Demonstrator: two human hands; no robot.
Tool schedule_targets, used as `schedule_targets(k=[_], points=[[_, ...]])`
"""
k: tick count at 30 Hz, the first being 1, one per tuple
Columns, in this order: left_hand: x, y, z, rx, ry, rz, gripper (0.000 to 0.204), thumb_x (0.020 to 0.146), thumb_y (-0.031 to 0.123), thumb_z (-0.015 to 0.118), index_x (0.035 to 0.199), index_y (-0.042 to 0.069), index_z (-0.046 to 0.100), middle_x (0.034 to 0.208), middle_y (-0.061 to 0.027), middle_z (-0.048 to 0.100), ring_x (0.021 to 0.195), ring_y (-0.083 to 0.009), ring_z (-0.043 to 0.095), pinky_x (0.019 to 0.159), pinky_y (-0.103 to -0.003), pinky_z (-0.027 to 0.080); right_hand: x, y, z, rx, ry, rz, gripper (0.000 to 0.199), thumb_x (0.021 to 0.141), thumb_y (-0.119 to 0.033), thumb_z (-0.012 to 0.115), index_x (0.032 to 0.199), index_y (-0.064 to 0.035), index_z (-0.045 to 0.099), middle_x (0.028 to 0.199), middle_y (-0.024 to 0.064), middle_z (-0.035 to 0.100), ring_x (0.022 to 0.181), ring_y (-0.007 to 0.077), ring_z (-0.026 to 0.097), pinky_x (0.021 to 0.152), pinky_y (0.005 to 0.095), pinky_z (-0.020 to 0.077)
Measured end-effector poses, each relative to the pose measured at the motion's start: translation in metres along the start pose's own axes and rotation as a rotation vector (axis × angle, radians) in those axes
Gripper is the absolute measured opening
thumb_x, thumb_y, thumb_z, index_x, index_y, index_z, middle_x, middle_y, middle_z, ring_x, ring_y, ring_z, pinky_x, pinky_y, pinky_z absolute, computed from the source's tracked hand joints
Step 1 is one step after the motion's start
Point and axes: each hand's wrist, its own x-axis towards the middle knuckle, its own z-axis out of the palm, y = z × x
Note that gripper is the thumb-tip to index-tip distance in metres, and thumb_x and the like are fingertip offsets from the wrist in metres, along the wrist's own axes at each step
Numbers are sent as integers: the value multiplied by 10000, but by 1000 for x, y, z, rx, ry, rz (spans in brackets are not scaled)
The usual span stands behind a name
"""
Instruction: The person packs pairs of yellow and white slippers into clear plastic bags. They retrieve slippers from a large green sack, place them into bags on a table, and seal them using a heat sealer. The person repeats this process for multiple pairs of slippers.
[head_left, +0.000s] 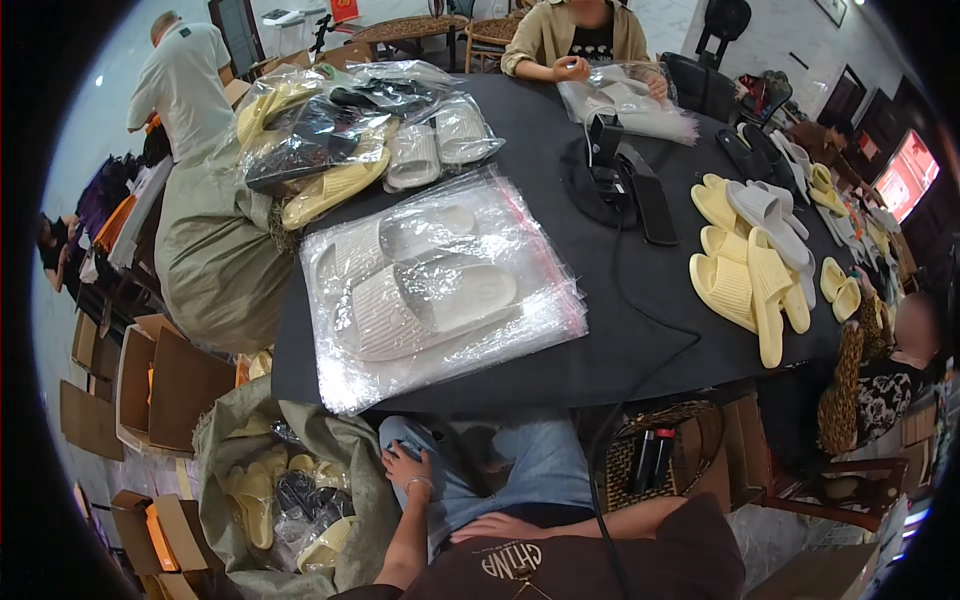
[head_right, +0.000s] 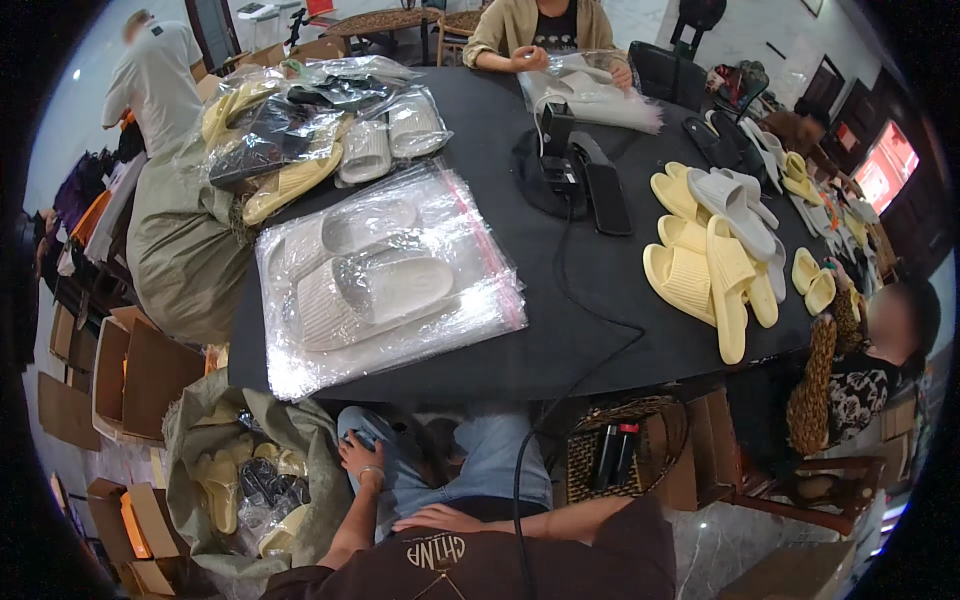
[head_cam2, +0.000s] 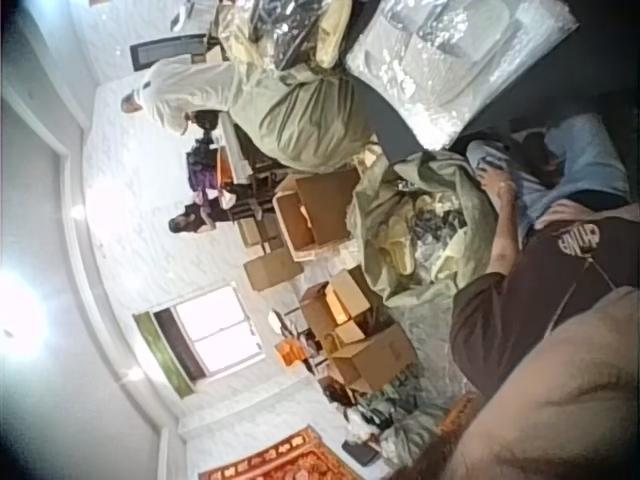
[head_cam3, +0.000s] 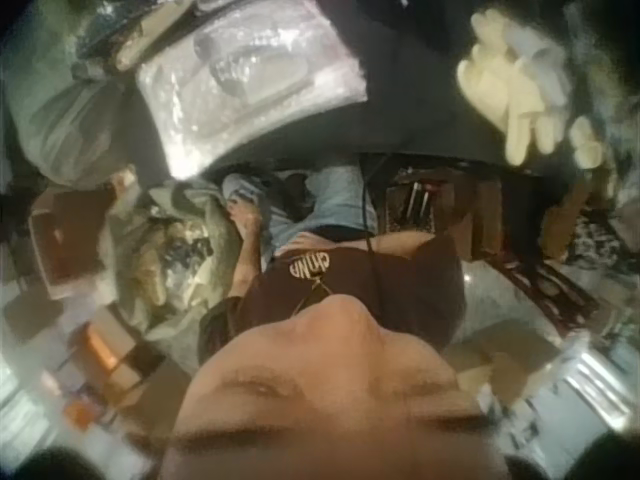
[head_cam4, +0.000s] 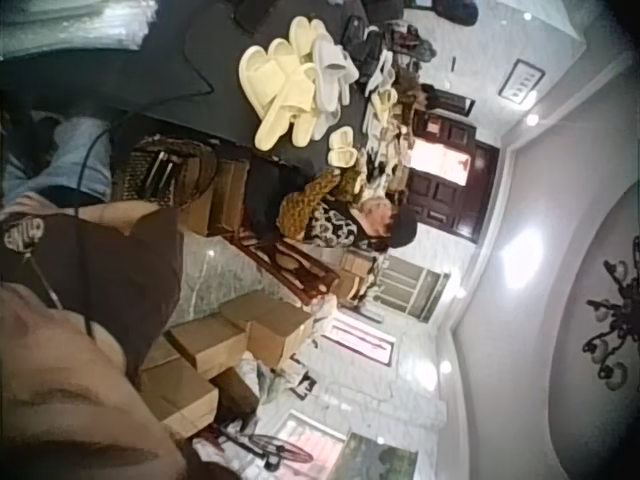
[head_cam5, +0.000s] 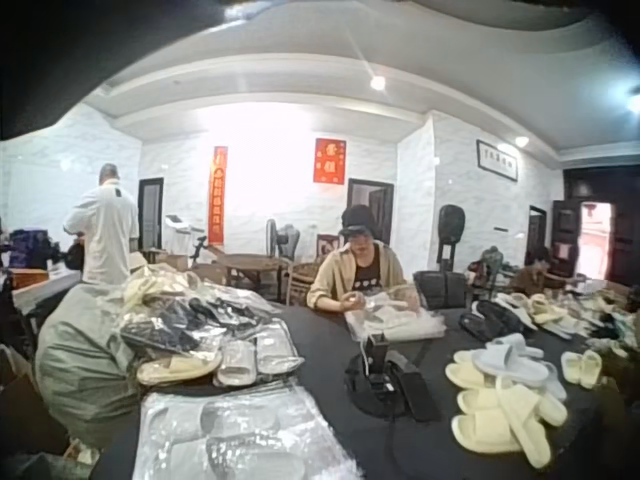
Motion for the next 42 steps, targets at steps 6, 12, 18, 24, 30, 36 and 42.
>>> schedule_targets(k=[6, 12, 18, 24, 30, 36, 42], points=[[0, -3, 0, 13, 29, 0, 805, 758, 463, 621, 1395, 108, 282, 1437, -175, 270, 1304, -330, 280, 965, -465, 338, 58, 36, 79, -35, -46, -158, 374, 832, -236, 488, 1183, -105, 498, 1129, 64, 534, 1035, 203, 519, 903, 353, 361], [-2, -3, -3, 5, 10, -11, 814, 760, 465, 614, 1408, 119, 264, 1449, -167, 254, 1317, -325, 266, 985, -467, 325, 65, 61, 64, -212, -102, 71, 230, 847, -162, 490, 1049, -115, 589, 983, 57, 589, 979, 236, 546, 884, 375, 388], [-2, -6, -1, -46, -1, -9, 813, 751, 463, 612, 1405, 118, 274, 1449, -168, 251, 1318, -326, 263, 1001, -480, 307, -47, 79, -48, -66, 580, 748, 277, 912, -226, 497, 1115, -63, 589, 1047, 123, 622, 952, 285, 605, 841, 358, 469], [5, -1, 1, -14, -24, 2, 836, 734, 482, 626, 1403, 121, 279, 1439, -183, 255, 1320, -332, 252, 997, -476, 311, -172, -1, -157, -697, 570, 1495, 155, 822, -182, 533, 892, -107, 649, 840, 129, 641, 772, 317, 618, 711, 413, 478], [11, 7, 1, 14, -33, 26, 831, 743, 494, 623, 1403, 126, 277, 1439, -181, 253, 1318, -325, 254, 990, -472, 319, -134, -23, -235, -505, 1597, 760, 366, 983, -272, 338, 1141, -11, 540, 1127, 157, 572, 1058, 248, 556, 903, 350, 429], [9, 1, -5, -12, -64, 21, 838, 754, 504, 620, 1410, 126, 261, 1453, -174, 230, 1316, -326, 257, 992, -479, 318, -109, 9, -268, -79, 1613, 338, 448, 1005, -310, 296, 1292, 3, 437, 1127, 126, 546, 1057, 194, 526, 931, 314, 403], [13, -15, 8, -13, -6, 19, 830, 750, 506, 625, 1401, 123, 280, 1441, -173, 252, 1318, -328, 255, 985, -481, 323, -94, 8, -264, 31, 1558, 386, 402, 998, -283, 352, 1196, 26, 516, 856, 46, 563, 674, 83, 527, 644, 224, 446]])
